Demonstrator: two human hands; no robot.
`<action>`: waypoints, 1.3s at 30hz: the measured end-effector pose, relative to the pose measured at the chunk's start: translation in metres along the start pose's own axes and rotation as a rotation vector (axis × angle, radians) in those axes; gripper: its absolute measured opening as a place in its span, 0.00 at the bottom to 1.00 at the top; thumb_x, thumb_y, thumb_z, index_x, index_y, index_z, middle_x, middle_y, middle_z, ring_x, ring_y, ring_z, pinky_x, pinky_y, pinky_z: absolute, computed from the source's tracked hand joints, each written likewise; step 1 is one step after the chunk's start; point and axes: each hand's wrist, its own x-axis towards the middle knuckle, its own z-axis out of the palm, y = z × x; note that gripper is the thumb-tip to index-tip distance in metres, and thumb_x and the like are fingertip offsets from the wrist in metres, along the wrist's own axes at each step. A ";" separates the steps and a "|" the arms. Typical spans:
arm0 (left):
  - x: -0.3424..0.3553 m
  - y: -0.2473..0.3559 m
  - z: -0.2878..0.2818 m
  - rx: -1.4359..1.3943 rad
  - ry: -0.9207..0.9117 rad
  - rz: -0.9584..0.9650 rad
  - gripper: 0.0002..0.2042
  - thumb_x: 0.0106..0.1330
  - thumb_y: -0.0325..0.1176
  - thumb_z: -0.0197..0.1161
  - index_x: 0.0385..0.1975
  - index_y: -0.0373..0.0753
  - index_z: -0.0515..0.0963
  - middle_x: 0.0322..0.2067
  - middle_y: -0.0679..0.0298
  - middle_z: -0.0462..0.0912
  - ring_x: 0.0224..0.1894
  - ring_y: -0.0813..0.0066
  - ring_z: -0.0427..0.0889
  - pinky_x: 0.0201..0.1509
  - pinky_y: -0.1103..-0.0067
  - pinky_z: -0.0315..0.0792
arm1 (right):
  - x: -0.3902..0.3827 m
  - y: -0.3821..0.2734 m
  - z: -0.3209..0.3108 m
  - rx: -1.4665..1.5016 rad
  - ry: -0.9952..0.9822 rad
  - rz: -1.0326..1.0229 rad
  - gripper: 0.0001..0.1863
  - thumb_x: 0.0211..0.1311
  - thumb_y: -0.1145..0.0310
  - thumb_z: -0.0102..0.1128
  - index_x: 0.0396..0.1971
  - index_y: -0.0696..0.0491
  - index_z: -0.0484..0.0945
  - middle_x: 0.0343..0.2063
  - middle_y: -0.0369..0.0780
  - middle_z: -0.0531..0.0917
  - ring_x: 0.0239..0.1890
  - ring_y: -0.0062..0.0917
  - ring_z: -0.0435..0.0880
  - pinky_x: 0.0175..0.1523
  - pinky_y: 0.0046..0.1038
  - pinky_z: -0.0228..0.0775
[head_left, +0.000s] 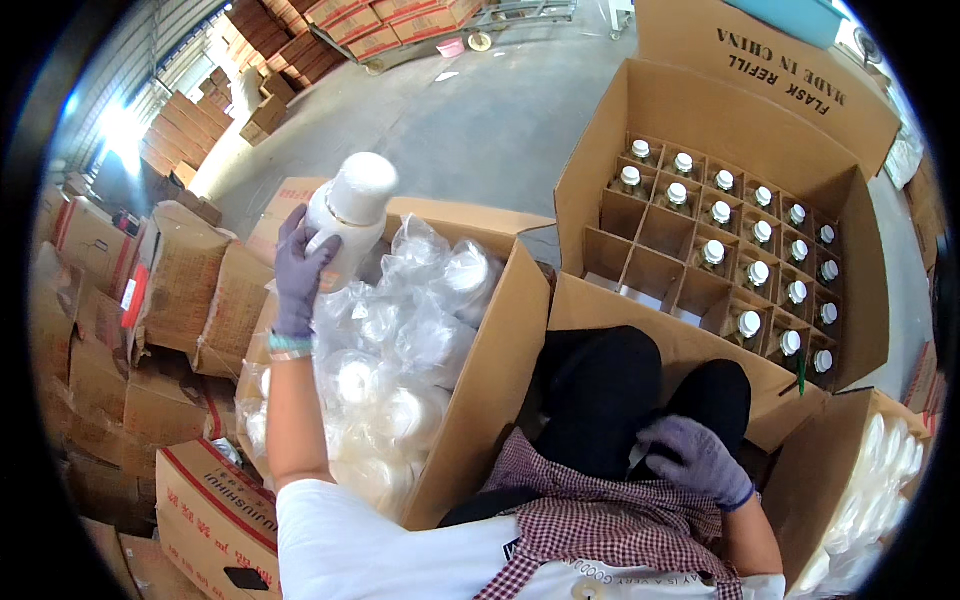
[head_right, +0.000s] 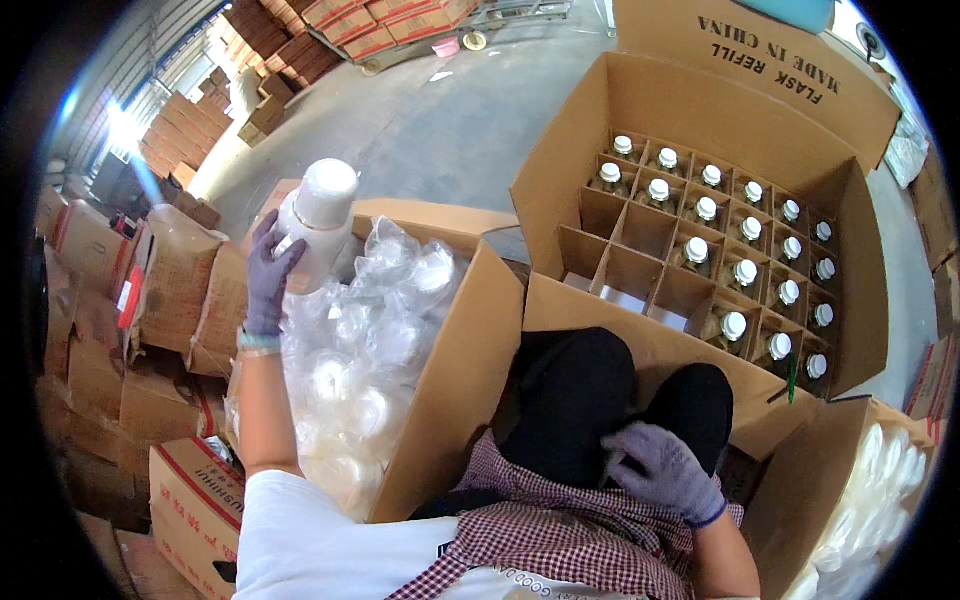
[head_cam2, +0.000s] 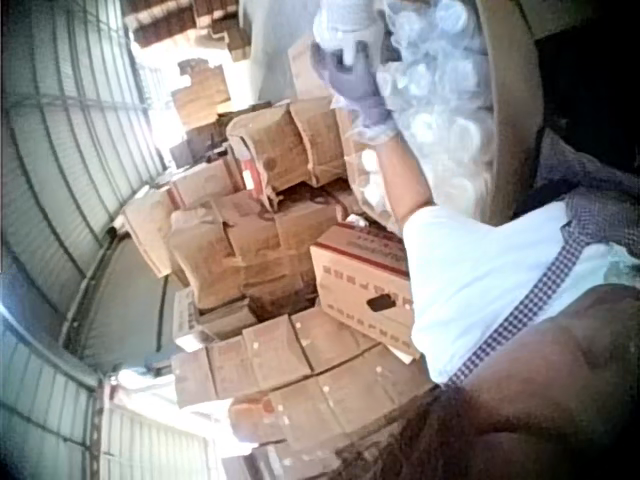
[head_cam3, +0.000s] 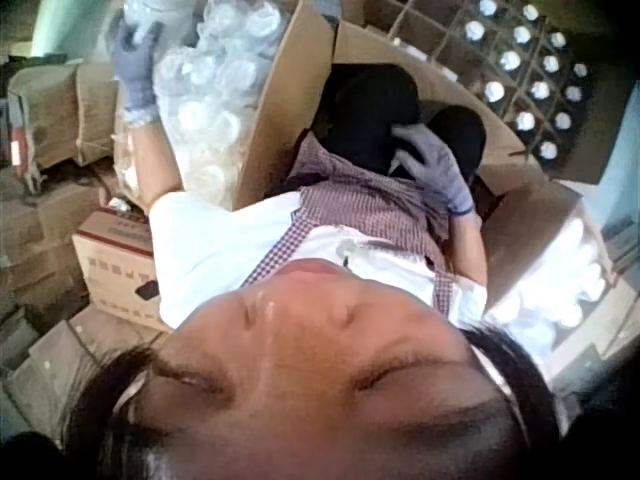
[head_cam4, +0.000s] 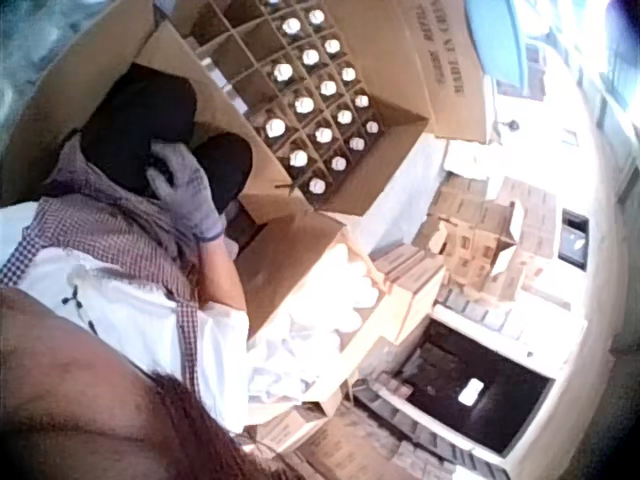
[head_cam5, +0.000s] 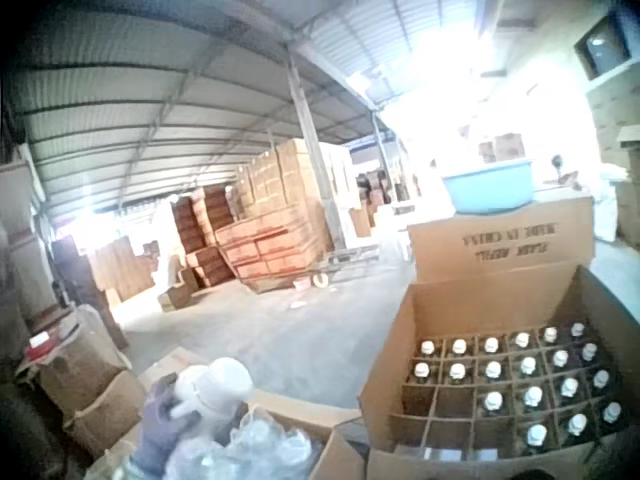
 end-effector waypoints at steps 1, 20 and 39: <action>-0.020 0.045 0.016 0.250 0.033 0.216 0.16 0.48 0.32 0.76 0.32 0.30 0.80 0.59 0.46 0.74 0.62 0.47 0.70 0.66 0.61 0.65 | 0.004 -0.004 0.002 0.021 0.075 -0.011 0.25 0.57 0.61 0.65 0.54 0.54 0.77 0.45 0.47 0.81 0.47 0.38 0.81 0.54 0.34 0.75; -0.259 0.124 0.181 -0.667 -0.770 -0.672 0.39 0.64 0.58 0.64 0.62 0.29 0.67 0.53 0.52 0.78 0.54 0.62 0.78 0.59 0.69 0.72 | -0.069 0.003 -0.004 0.124 0.609 -0.403 0.36 0.45 0.64 0.75 0.57 0.54 0.71 0.56 0.48 0.72 0.57 0.40 0.73 0.63 0.39 0.66; -0.238 0.115 0.202 -1.065 -0.309 -0.551 0.37 0.69 0.54 0.60 0.70 0.35 0.59 0.66 0.53 0.66 0.67 0.58 0.67 0.70 0.60 0.62 | 0.047 0.168 -0.097 -0.659 0.760 0.421 0.34 0.50 0.54 0.71 0.58 0.51 0.73 0.49 0.46 0.77 0.57 0.38 0.75 0.61 0.39 0.69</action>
